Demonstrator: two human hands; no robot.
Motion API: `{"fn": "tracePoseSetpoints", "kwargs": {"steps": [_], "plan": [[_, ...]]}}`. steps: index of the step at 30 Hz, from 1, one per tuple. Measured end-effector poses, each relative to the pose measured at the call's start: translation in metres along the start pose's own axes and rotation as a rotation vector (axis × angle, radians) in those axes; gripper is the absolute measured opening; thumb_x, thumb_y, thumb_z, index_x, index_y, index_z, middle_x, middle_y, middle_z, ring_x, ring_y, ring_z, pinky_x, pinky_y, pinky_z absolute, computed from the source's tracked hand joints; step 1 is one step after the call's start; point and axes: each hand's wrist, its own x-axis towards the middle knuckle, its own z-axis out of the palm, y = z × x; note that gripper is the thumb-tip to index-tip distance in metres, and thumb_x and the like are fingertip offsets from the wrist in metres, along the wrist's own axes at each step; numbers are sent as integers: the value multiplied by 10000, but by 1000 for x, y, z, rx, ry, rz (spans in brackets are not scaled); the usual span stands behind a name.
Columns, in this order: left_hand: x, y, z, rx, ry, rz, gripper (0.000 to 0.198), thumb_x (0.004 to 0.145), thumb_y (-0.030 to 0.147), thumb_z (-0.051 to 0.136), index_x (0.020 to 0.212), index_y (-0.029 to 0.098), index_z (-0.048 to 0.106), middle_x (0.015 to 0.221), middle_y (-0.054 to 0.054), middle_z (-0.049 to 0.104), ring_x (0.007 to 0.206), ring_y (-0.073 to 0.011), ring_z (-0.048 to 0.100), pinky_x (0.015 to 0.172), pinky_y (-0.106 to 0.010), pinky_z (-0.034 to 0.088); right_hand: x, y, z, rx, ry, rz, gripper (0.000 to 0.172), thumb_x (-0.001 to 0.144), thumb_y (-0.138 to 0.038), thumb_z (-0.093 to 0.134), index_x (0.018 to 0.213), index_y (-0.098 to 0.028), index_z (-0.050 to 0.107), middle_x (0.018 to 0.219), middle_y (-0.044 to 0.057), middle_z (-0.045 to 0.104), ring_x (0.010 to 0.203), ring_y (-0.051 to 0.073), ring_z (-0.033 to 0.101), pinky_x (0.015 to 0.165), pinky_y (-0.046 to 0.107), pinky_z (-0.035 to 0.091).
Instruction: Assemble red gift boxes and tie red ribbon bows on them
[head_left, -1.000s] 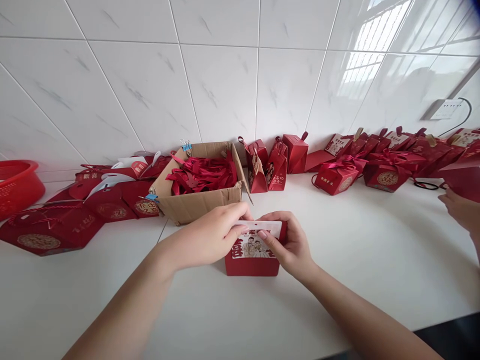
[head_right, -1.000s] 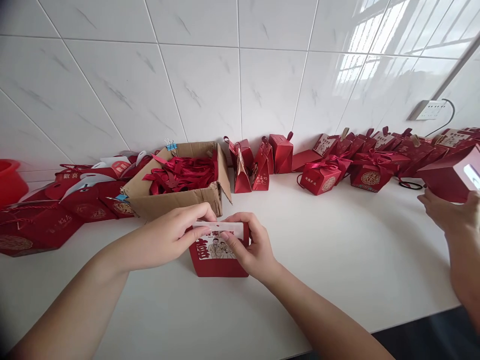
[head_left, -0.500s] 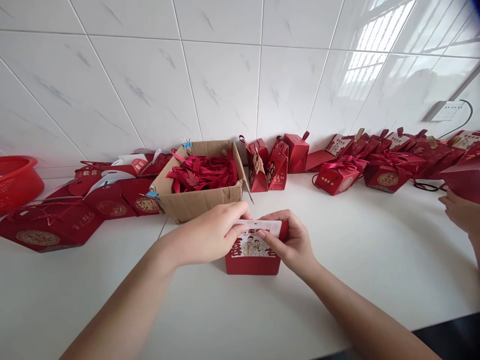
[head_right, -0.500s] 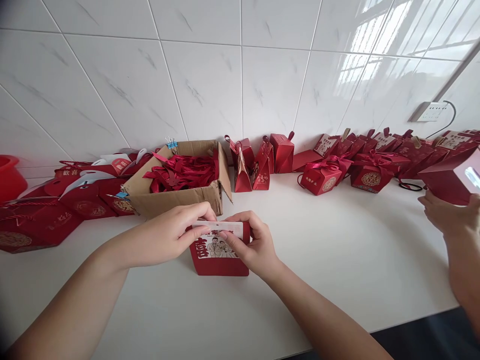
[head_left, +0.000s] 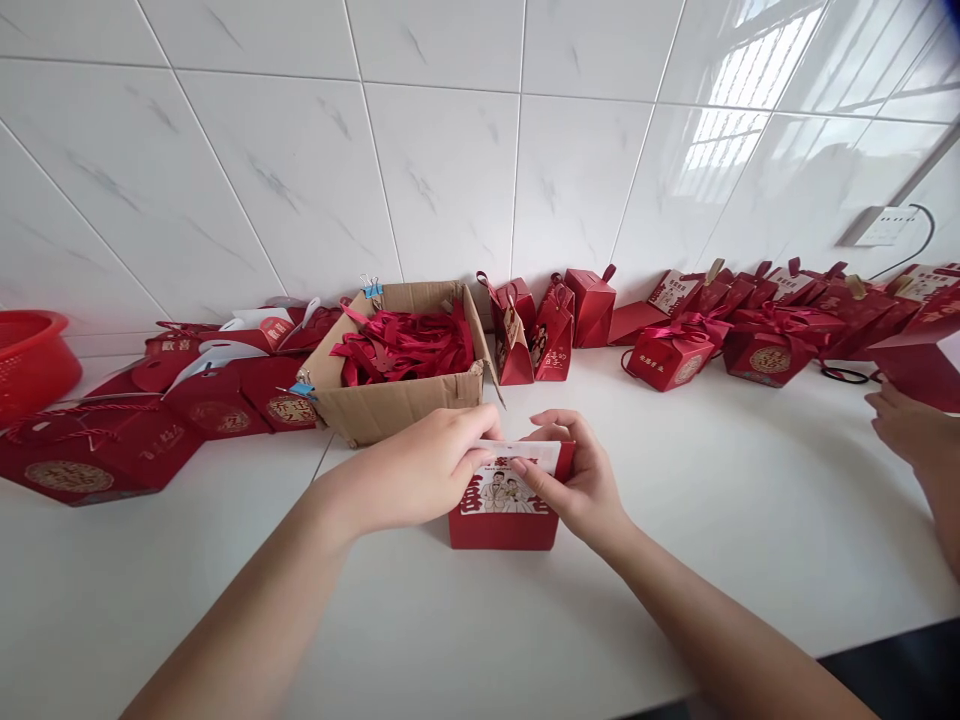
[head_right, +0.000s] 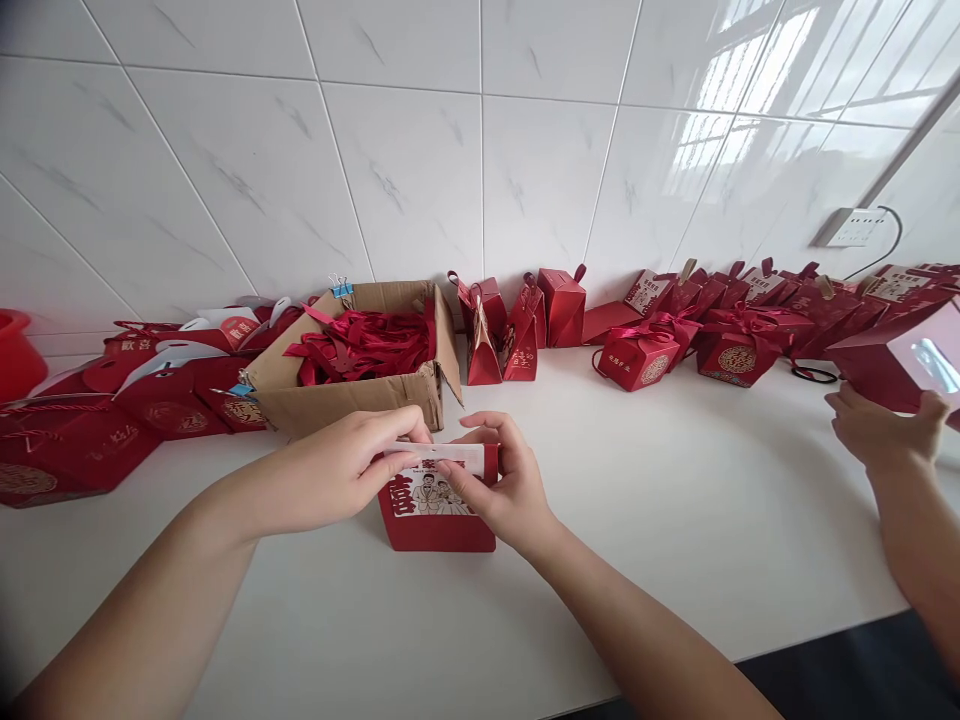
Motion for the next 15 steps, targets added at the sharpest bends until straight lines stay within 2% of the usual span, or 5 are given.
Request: {"fn": "tracePoseSetpoints", "kwargs": {"steps": [3,5,8,12,15], "plan": [[0,-1,0,-6,5,1,178,951,276,365,803,234,454,683,47,515,551,-113,406,476,-234,296,2,0,1,-29,2,8,220,753,-322,740,896,-224,604,830,8,664,651,136,634,558,253,533],[0,-2,1,-17,12,5,178,951,290,365,813,235,464,679,42,525,551,-116,422,477,-234,302,3,1,1,-50,11,-30,168,753,-324,738,784,-204,625,975,49,683,789,167,661,637,273,552],[-1,-1,2,-16,14,-7,183,948,301,361,817,234,469,672,36,533,525,-117,419,459,-239,293,3,2,0,0,-23,-16,158,749,-314,745,801,-211,635,1112,61,676,909,197,663,701,302,561],[-3,0,1,-13,12,-3,199,943,326,364,807,224,468,677,24,550,513,-121,432,450,-249,295,1,5,0,-3,-59,41,208,727,-323,767,835,-210,630,869,39,718,734,177,651,631,301,542],[-2,-7,-7,-38,20,42,222,947,373,360,852,227,498,768,14,610,631,-143,547,530,-248,393,-2,8,2,-73,-19,19,216,751,-338,744,738,-208,572,693,4,654,613,148,586,543,270,480]]}}
